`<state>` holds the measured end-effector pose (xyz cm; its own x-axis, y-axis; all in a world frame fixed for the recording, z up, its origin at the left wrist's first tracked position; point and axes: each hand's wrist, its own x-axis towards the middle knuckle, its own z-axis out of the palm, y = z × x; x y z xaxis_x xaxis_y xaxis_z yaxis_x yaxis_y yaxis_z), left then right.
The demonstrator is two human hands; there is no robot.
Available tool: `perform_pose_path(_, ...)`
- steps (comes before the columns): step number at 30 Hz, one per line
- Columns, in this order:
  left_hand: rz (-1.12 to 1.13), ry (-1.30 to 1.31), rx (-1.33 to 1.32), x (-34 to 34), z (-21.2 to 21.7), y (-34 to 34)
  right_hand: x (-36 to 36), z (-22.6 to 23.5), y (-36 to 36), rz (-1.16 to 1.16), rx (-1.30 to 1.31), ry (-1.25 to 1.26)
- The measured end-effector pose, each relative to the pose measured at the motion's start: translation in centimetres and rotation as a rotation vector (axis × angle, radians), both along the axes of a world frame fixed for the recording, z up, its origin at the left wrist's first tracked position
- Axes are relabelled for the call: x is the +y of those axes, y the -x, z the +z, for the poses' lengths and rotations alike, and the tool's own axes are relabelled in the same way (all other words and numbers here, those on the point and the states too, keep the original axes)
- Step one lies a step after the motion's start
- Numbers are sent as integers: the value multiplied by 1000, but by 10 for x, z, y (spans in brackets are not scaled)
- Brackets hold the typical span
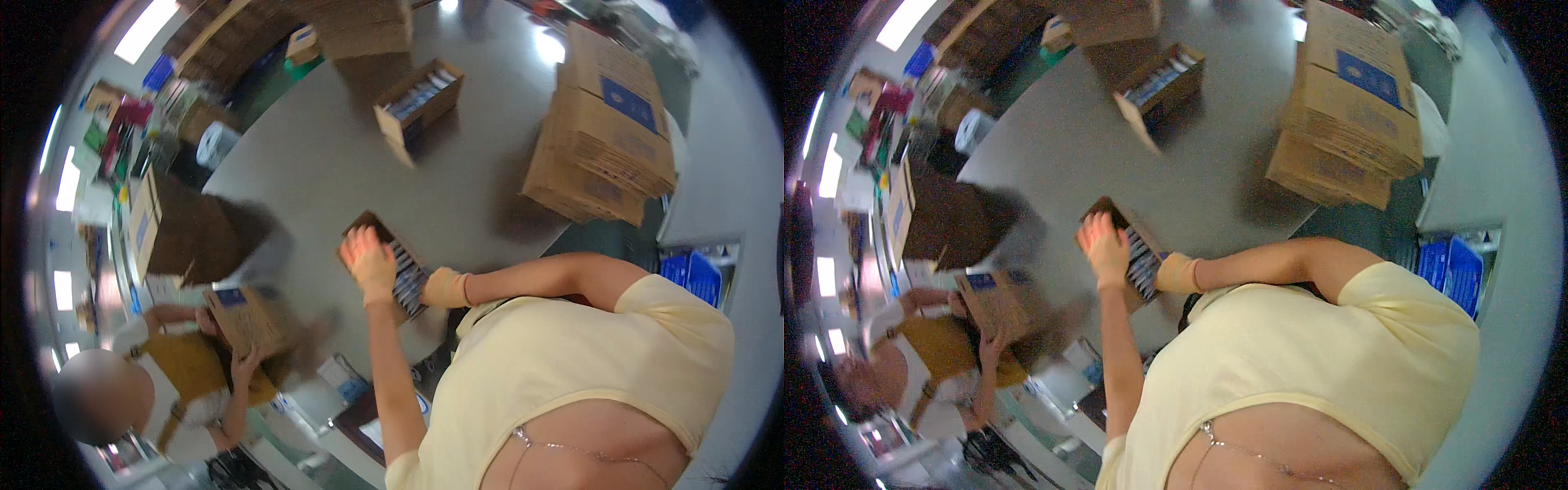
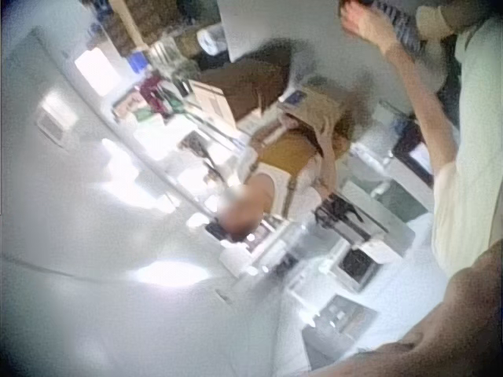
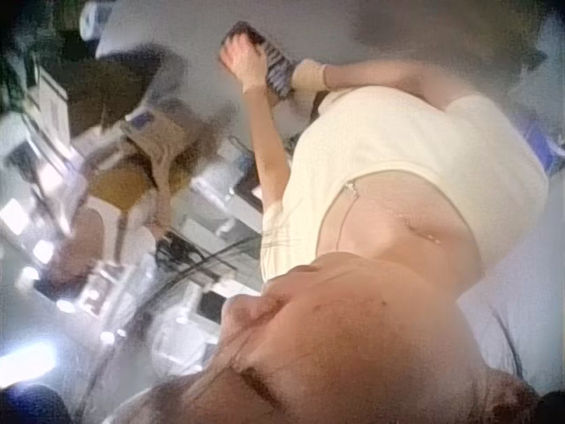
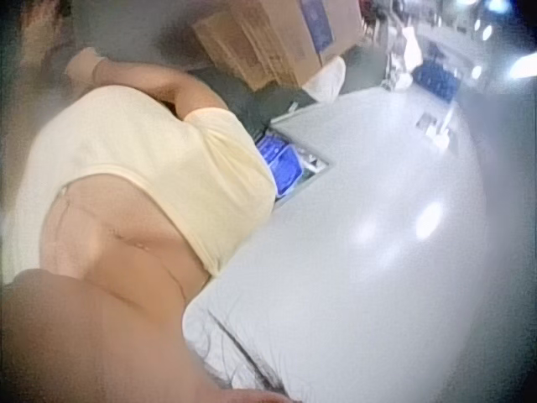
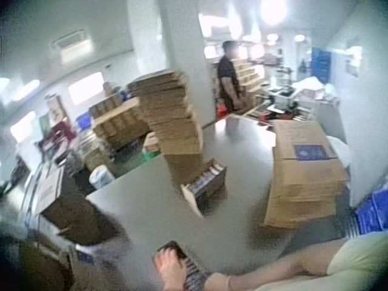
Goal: The person repeatedly picks up small blue-and-white packets from a dispenser and places them into open cardboard boxes on a table. They then close the boxes and move them aside, continuing the cycle with new boxes.
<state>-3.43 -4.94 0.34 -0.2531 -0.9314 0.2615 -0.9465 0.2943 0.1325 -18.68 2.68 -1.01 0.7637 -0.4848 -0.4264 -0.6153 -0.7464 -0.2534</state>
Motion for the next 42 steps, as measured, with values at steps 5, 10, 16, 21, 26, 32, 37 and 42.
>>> perform_pose_path(5,146,-728,-2,-7,-35,9,0,23,-6,-5,33,35)
perform_pose_path(10,189,-342,493,45,-23,-9,-3,13,-7,33,7,104)
perform_pose_path(16,717,55,471,250,-4,-93,-17,30,3,-38,21,91)
perform_pose_path(21,1460,-656,160,508,6,-179,-13,27,-7,8,36,79)
perform_pose_path(26,1384,-1023,126,550,-8,-170,-13,26,-11,-11,70,85)
perform_pose_path(32,1110,-208,991,419,-22,-255,-15,26,-9,-30,75,92)
perform_pose_path(37,934,-489,580,293,-73,-311,-11,37,-12,-38,76,95)
perform_pose_path(42,791,-813,1256,250,-131,-327,-8,29,-15,-39,32,86)
